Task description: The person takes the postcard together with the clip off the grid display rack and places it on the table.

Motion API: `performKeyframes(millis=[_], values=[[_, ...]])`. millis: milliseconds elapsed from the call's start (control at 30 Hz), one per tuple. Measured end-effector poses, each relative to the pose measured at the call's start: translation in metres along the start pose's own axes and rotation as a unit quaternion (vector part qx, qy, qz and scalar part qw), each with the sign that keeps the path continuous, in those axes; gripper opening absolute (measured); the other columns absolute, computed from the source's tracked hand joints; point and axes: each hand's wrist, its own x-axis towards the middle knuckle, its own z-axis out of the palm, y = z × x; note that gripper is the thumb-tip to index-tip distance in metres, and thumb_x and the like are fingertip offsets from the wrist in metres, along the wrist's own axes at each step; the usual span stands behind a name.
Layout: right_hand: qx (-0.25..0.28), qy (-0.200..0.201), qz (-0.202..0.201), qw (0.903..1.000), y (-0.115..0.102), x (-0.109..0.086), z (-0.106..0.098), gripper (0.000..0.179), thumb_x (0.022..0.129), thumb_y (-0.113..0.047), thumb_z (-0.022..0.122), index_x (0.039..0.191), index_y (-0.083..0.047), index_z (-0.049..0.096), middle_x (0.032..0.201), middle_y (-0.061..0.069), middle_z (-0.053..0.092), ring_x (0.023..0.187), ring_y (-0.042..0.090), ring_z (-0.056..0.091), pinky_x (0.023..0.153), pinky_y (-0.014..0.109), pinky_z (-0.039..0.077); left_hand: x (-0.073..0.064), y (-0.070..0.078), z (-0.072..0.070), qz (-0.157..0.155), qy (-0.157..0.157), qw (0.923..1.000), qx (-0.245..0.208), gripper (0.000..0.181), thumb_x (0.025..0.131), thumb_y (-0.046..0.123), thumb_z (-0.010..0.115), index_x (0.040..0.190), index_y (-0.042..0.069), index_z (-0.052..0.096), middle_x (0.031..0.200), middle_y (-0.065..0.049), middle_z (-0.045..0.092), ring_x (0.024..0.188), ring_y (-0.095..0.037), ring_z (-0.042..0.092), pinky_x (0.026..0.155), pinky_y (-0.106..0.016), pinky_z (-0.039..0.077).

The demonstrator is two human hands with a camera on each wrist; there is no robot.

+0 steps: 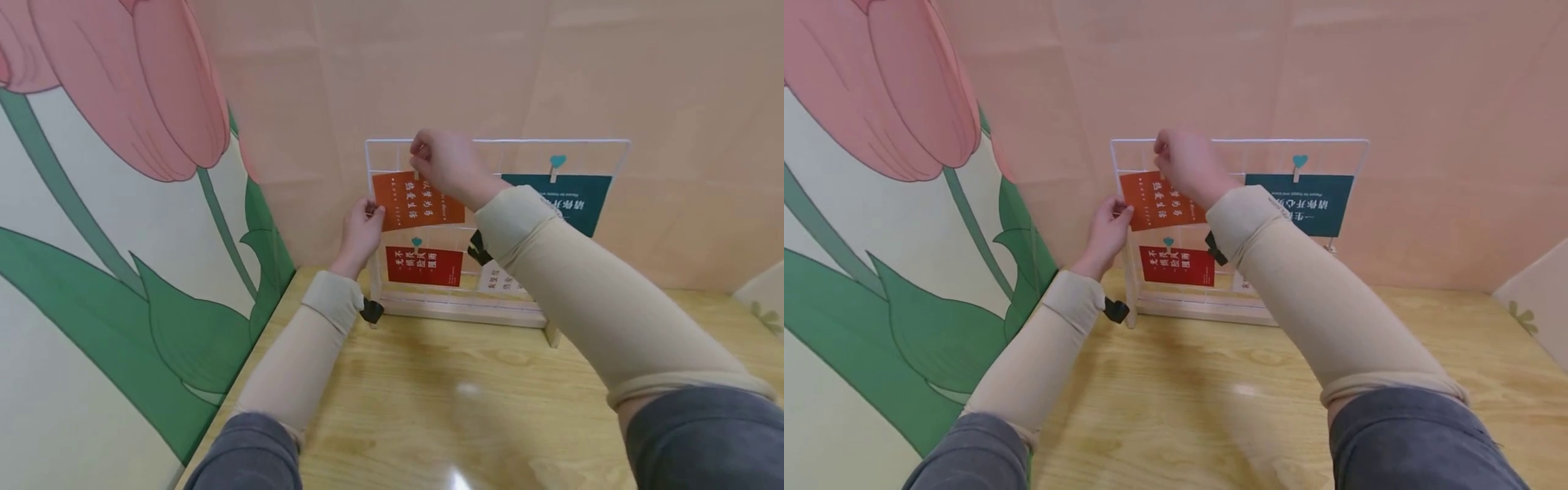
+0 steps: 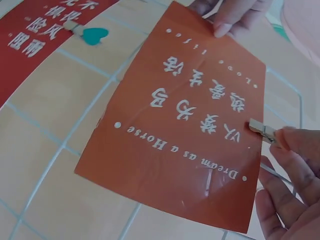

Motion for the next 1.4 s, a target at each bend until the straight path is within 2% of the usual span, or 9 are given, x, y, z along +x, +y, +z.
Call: performKeyframes(millis=[400, 533, 700, 833, 1000, 1100, 1200, 1300, 1400], values=[[0.049, 0.060, 0.019, 0.9968, -0.001, -0.005, 0.007, 0.024, 0.106, -0.022, 0.061, 0.122, -0.005, 0.062, 0.116, 0.011, 0.066, 0.100, 0.026, 0.060, 0.090, 0.036, 0.055, 0.000, 0.001, -0.007, -0.005, -0.005, 1.0000, -0.006, 0.015, 0.107, 0.011, 0.053, 0.112, -0.002, 0.059, 0.108, -0.012, 0.058, 0.098, -0.023, 0.055, 0.080, -0.033, 0.048], [0.071, 0.083, 0.039, 0.9933, -0.004, -0.007, 0.010, 0.026, 0.106, -0.025, 0.060, 0.125, -0.007, 0.058, 0.119, 0.010, 0.064, 0.099, 0.023, 0.059, 0.091, 0.032, 0.055, 0.001, -0.001, -0.009, -0.015, -0.007, 0.9997, -0.018, 0.015, 0.107, 0.010, 0.053, 0.113, -0.002, 0.058, 0.110, -0.012, 0.058, 0.102, -0.024, 0.055, 0.083, -0.033, 0.048], [0.082, 0.094, 0.060, 0.9904, -0.006, -0.009, 0.010, 0.029, 0.106, -0.028, 0.060, 0.126, -0.008, 0.058, 0.121, 0.009, 0.064, 0.102, 0.021, 0.058, 0.092, 0.031, 0.054, 0.003, -0.005, -0.014, -0.026, -0.005, 0.9987, -0.044, 0.014, 0.107, 0.010, 0.054, 0.114, -0.001, 0.058, 0.108, -0.009, 0.056, 0.098, -0.020, 0.053, 0.078, -0.028, 0.047], [0.092, 0.091, 0.071, 0.9890, -0.001, -0.013, 0.009, 0.030, 0.106, -0.030, 0.059, 0.126, -0.008, 0.056, 0.125, 0.010, 0.063, 0.108, 0.023, 0.058, 0.094, 0.035, 0.054, 0.001, -0.010, -0.018, -0.040, 0.001, 0.9955, -0.086, 0.013, 0.106, 0.008, 0.055, 0.113, -0.003, 0.058, 0.103, -0.005, 0.054, 0.092, -0.016, 0.050, 0.076, -0.027, 0.047], [0.094, 0.079, 0.063, 0.9904, 0.010, -0.022, 0.013, 0.028, 0.105, -0.026, 0.061, 0.123, -0.005, 0.055, 0.127, 0.012, 0.062, 0.117, 0.026, 0.059, 0.098, 0.040, 0.053, -0.006, -0.015, -0.024, -0.058, 0.000, 0.9916, -0.115, 0.011, 0.106, 0.005, 0.055, 0.112, -0.004, 0.058, 0.100, -0.004, 0.053, 0.093, -0.016, 0.050, 0.094, -0.041, 0.048], [0.086, 0.081, 0.051, 0.9917, 0.016, -0.027, 0.014, 0.026, 0.105, -0.024, 0.062, 0.120, -0.004, 0.057, 0.123, 0.013, 0.064, 0.116, 0.027, 0.059, 0.097, 0.042, 0.054, -0.011, -0.015, -0.026, -0.056, -0.006, 0.9919, -0.113, 0.010, 0.106, 0.005, 0.055, 0.112, -0.003, 0.059, 0.100, -0.004, 0.054, 0.093, -0.016, 0.050, 0.097, -0.046, 0.047], [0.095, 0.074, 0.040, 0.9920, 0.022, -0.035, 0.017, 0.027, 0.105, -0.022, 0.063, 0.122, -0.003, 0.058, 0.120, 0.014, 0.064, 0.112, 0.028, 0.060, 0.095, 0.043, 0.055, -0.016, -0.015, -0.029, -0.051, -0.015, 0.9922, -0.113, 0.010, 0.106, 0.007, 0.055, 0.113, 0.000, 0.059, 0.102, -0.004, 0.054, 0.094, -0.016, 0.050, 0.091, -0.036, 0.048], [0.084, 0.047, 0.019, 0.9952, 0.028, -0.049, 0.023, 0.028, 0.104, -0.020, 0.065, 0.125, -0.002, 0.061, 0.118, 0.014, 0.067, 0.110, 0.029, 0.064, 0.094, 0.044, 0.056, -0.023, -0.015, -0.033, -0.052, -0.017, 0.9914, -0.119, 0.012, 0.107, 0.008, 0.054, 0.115, 0.001, 0.059, 0.104, -0.005, 0.055, 0.094, -0.016, 0.051, 0.082, -0.026, 0.047], [0.065, 0.014, -0.001, 0.9978, 0.030, -0.067, 0.031, 0.027, 0.102, -0.019, 0.067, 0.124, -0.003, 0.064, 0.115, 0.014, 0.070, 0.105, 0.029, 0.066, 0.091, 0.045, 0.057, -0.030, -0.015, -0.038, -0.055, -0.012, 0.9905, -0.126, 0.015, 0.107, 0.009, 0.054, 0.118, 0.000, 0.059, 0.106, -0.007, 0.056, 0.093, -0.016, 0.052, 0.078, -0.023, 0.048]])
